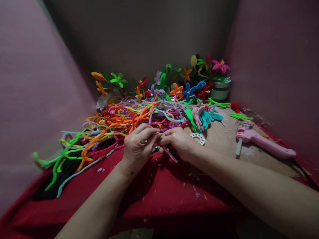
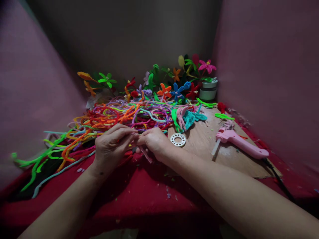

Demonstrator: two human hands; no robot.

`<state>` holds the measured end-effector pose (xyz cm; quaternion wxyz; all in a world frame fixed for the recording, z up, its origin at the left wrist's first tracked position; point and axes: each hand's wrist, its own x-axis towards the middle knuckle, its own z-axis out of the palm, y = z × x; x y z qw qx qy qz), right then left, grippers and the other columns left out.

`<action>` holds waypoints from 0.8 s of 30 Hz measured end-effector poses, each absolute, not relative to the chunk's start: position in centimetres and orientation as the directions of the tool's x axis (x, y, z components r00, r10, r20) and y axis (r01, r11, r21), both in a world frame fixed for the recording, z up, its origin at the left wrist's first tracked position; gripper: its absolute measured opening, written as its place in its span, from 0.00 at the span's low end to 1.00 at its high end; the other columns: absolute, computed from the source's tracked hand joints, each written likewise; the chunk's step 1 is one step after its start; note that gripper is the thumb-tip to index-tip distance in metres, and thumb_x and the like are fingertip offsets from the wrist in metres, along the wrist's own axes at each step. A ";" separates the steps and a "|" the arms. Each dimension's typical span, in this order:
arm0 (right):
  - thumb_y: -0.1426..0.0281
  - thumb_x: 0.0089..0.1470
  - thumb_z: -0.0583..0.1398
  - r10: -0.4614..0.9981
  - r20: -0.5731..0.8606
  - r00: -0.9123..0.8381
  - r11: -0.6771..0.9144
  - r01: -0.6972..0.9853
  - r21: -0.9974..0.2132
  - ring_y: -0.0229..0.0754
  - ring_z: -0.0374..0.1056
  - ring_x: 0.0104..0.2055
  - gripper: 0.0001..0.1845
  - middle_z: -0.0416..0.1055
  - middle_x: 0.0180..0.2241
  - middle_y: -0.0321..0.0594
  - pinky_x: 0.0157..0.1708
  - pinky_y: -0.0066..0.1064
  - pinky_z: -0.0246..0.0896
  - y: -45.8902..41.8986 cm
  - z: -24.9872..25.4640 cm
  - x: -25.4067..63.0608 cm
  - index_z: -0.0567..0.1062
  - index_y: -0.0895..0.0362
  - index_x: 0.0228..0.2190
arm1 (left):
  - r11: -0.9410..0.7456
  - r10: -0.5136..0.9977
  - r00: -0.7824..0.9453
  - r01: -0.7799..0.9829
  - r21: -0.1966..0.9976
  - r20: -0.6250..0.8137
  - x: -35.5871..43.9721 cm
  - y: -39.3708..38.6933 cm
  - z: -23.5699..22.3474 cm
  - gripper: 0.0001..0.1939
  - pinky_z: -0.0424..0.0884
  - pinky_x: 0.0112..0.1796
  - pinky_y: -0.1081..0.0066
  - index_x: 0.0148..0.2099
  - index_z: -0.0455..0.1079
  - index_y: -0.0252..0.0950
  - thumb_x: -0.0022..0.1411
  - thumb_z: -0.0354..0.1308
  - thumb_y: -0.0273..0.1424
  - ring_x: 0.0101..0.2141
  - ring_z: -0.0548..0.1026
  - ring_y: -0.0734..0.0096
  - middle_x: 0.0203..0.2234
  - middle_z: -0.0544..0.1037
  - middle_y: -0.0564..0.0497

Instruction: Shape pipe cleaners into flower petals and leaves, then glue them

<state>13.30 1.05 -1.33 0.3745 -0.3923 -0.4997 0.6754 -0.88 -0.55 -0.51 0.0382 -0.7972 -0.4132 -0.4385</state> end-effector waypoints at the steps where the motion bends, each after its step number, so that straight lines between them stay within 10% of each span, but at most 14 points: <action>1: 0.78 0.33 0.56 0.896 -0.156 -0.416 -0.223 -0.118 -0.968 0.31 0.54 0.12 0.04 0.66 0.11 0.35 0.12 0.25 0.46 1.1 -1.4 13.3 0.69 0.60 0.13 | -0.643 0.625 0.276 0.712 0.282 0.730 -0.8 -0.6 -0.4 0.04 0.68 0.32 0.76 0.33 0.72 0.36 0.55 0.56 0.27 0.29 0.72 0.75 0.28 0.75 0.51; 13: 0.78 0.33 0.57 0.897 -0.164 -0.410 -0.227 -0.110 -0.968 0.32 0.56 0.12 0.05 0.65 0.10 0.35 0.12 0.24 0.48 0.8 -0.9 13.2 0.68 0.60 0.12 | -0.613 0.655 0.231 0.719 0.328 0.719 -0.6 -1.0 0.2 0.05 0.66 0.31 0.76 0.31 0.73 0.36 0.54 0.56 0.29 0.28 0.71 0.75 0.25 0.74 0.52; 20: 0.76 0.36 0.59 0.933 -0.133 -0.336 -0.209 -0.201 -0.957 0.32 0.59 0.13 0.04 0.68 0.13 0.38 0.13 0.24 0.49 1.5 -1.5 13.4 0.70 0.61 0.15 | -0.321 0.910 -0.100 0.441 0.838 0.401 -0.7 -0.3 1.3 0.11 0.63 0.21 0.77 0.32 0.72 0.34 0.56 0.53 0.36 0.19 0.66 0.79 0.19 0.70 0.55; 24: 0.76 0.36 0.60 0.950 -0.109 -0.293 -0.203 -0.312 -0.928 0.34 0.63 0.17 0.03 0.69 0.15 0.39 0.18 0.24 0.55 1.7 -1.5 13.4 0.71 0.62 0.15 | -0.221 0.967 -0.040 0.355 0.908 0.250 -0.7 -0.2 1.4 0.10 0.59 0.18 0.79 0.31 0.72 0.33 0.51 0.58 0.36 0.17 0.63 0.81 0.18 0.70 0.55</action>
